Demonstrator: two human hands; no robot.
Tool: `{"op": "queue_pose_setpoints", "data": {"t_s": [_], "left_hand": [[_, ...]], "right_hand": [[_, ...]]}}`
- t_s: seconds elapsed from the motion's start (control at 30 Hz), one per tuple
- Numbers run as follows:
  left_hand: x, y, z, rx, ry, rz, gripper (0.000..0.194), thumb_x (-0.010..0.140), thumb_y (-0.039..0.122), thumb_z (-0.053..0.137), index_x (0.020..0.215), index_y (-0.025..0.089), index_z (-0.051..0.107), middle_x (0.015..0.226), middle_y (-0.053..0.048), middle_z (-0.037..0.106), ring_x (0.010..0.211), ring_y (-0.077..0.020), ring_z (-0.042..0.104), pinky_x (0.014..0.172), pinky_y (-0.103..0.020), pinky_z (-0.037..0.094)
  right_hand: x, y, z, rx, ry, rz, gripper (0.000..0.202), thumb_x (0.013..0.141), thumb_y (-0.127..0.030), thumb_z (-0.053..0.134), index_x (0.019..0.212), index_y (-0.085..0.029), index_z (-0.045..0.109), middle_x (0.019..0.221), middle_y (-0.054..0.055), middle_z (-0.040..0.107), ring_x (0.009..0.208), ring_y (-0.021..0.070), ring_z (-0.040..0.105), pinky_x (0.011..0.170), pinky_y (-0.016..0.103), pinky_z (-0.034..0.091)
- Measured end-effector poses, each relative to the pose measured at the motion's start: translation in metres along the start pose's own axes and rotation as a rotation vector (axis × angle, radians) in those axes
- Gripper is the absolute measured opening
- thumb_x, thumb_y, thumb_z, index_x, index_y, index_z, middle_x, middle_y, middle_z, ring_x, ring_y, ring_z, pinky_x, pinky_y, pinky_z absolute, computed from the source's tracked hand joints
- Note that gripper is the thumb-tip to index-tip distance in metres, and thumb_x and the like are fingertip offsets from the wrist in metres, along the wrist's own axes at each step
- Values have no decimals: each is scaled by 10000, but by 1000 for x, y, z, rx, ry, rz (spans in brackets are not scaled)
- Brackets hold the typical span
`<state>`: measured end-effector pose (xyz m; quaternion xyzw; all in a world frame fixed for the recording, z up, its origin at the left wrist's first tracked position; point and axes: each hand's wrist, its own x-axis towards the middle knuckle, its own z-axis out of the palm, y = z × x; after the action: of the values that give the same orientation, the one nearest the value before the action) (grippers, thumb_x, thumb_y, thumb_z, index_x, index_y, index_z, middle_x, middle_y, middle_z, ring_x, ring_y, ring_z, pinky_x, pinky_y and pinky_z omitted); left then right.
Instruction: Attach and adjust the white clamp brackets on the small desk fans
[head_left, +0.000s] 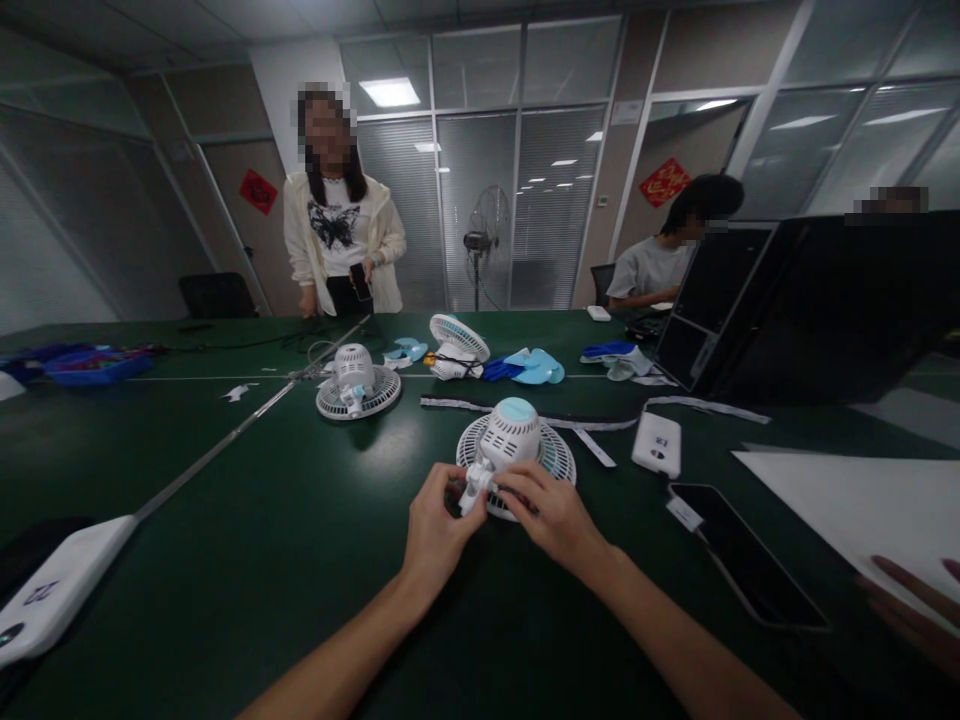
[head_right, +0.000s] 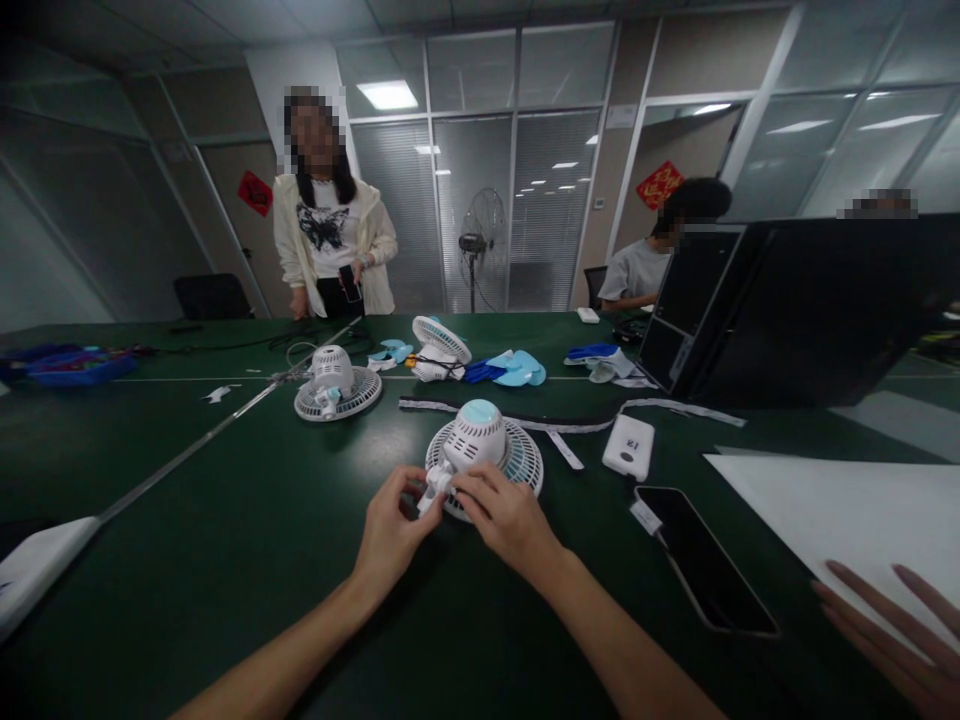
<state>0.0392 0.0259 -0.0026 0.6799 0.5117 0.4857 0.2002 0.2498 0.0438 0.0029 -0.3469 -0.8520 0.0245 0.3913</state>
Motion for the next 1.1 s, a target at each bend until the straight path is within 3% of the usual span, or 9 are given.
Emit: {"op": "queue_pose_setpoints", "data": {"t_s": [0.2,0.4,0.53,0.63,0.7,0.8,0.97,1.1], "left_hand": [[1,0,-2,-15,-12,-24,199,908,329,700,1057,201,665,958,-33,699,806,-196,671,664,-287,514],[-1,1,1,-15,-36,-6,164,919,328,688,1011,197,651,921,-27,671,809,-194,661,694,-290,524],[-2,4,2,-66,-52,-4,333,919,258,668,1237,223,579,1064,-42,681,854,-194,680,756,-310,560],[-1,10,-1,-28,-149,85,514,907,158,638,1391,279,518,1276,-75,627,1021,-221,682,910,-360,563],[2,15,-4,39,-233,146,490,908,112,601,1359,302,575,1360,-86,572,1117,-248,656,991,-395,536],[7,19,-8,70,-292,167,451,892,70,576,1281,295,624,1331,-86,566,1099,-252,651,983,-404,536],[11,20,-29,78,-337,144,368,897,93,574,1200,283,658,1224,-87,617,1065,-258,663,944,-392,557],[1,15,-66,114,-318,122,309,932,157,558,1180,291,684,1247,-96,662,1071,-268,682,908,-377,580]], "right_hand": [[1,-1,5,82,41,53,189,1026,-303,597,1183,-235,676,1102,84,676,809,169,680,639,266,568],[2,-5,8,66,139,119,186,1035,-297,569,943,-205,700,942,66,630,768,170,633,621,280,520],[3,-8,8,76,136,131,189,1032,-298,568,922,-204,690,956,67,628,754,167,620,613,283,495],[4,-9,7,133,142,139,185,1039,-276,542,913,-206,659,941,62,629,791,179,620,654,294,499],[4,-9,7,166,141,153,184,1044,-268,531,908,-210,641,925,57,626,816,187,619,692,305,501],[5,-8,7,194,119,161,180,1049,-273,530,918,-214,637,933,56,632,831,191,623,718,313,502],[3,-8,5,212,109,97,194,1054,-253,499,933,-219,646,923,58,656,838,195,637,745,322,512],[0,-9,2,211,138,81,181,1044,-241,508,944,-221,658,900,54,664,810,188,642,702,309,512]]}}
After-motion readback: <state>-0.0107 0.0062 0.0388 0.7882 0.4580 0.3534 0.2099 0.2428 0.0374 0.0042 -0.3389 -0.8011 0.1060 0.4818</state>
